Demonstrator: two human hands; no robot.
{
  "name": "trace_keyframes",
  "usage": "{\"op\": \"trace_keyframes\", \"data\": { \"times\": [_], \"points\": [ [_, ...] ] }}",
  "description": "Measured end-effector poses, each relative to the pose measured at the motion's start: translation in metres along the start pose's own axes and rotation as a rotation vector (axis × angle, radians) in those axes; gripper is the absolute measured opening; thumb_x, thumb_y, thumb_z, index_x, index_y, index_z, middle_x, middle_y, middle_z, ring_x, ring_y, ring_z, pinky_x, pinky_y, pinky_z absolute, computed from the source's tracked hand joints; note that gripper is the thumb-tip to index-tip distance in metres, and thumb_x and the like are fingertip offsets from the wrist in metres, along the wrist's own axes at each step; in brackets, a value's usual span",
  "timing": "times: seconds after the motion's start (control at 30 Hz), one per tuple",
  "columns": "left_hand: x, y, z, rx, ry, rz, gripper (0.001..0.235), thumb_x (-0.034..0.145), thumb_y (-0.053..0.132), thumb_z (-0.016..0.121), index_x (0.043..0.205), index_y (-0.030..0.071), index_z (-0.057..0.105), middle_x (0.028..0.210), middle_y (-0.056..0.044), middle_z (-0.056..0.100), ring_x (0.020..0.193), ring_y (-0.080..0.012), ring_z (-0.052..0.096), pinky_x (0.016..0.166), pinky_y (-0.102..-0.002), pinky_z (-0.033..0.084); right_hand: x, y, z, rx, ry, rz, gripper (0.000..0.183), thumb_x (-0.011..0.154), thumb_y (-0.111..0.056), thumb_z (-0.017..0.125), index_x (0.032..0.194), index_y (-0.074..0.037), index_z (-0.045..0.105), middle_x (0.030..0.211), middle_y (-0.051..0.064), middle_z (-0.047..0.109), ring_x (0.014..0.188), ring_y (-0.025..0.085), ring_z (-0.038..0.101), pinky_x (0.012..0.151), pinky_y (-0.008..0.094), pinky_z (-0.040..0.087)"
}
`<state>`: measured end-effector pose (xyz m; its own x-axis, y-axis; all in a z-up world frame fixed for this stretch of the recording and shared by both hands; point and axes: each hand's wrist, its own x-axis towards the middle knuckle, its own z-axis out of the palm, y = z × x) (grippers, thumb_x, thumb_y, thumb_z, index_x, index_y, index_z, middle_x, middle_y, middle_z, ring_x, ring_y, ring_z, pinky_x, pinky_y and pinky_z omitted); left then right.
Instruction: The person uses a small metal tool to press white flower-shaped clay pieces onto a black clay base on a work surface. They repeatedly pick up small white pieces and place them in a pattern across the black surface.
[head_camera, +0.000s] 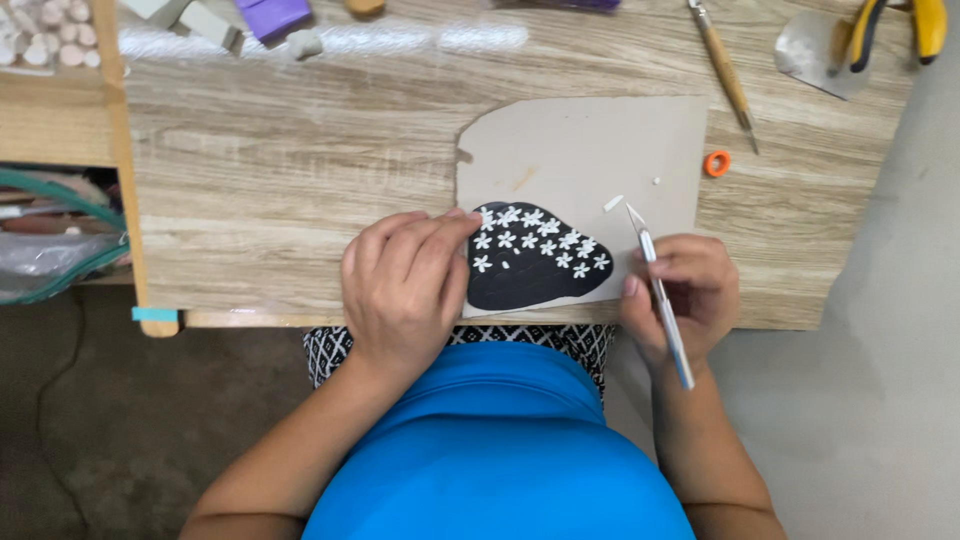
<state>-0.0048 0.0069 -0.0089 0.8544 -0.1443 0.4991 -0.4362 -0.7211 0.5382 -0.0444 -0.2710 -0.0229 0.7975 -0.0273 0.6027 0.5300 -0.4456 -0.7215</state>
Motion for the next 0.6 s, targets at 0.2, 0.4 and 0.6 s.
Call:
{"op": "trace_keyframes", "data": {
  "times": [0.2,0.4,0.6],
  "points": [
    [0.004,0.003,0.0,0.029,0.009,0.014,0.026,0.088,0.002,0.072,0.108,0.015,0.08,0.095,-0.002,0.072,0.096,-0.0272,0.067,0.082,-0.04,0.05,0.006,0.003,-0.011,-0.028,-0.077,0.066,0.027,0.085,0.003,0.087,0.077,0.003,0.061,0.076,0.02,0.073,0.057,0.028,0.066,0.053,0.034,0.054],
    [0.004,0.003,0.001,0.058,0.016,0.024,0.025,0.087,0.002,0.072,0.107,0.016,0.081,0.094,-0.002,0.073,0.096,-0.0265,0.067,0.082,-0.04,0.051,-0.007,0.018,-0.02,-0.167,-0.136,-0.037,0.026,0.084,0.005,0.087,0.074,-0.001,0.064,0.071,0.017,0.073,0.051,0.032,0.062,0.049,0.038,0.052],
    [0.007,0.006,-0.001,0.046,0.003,0.013,0.025,0.087,0.0,0.073,0.107,0.014,0.08,0.094,-0.003,0.073,0.095,-0.0276,0.067,0.081,-0.04,0.05,-0.004,0.016,-0.018,-0.208,-0.171,-0.056,0.022,0.087,0.005,0.085,0.078,-0.001,0.066,0.074,0.016,0.074,0.054,0.033,0.063,0.051,0.038,0.053]
  ]
}}
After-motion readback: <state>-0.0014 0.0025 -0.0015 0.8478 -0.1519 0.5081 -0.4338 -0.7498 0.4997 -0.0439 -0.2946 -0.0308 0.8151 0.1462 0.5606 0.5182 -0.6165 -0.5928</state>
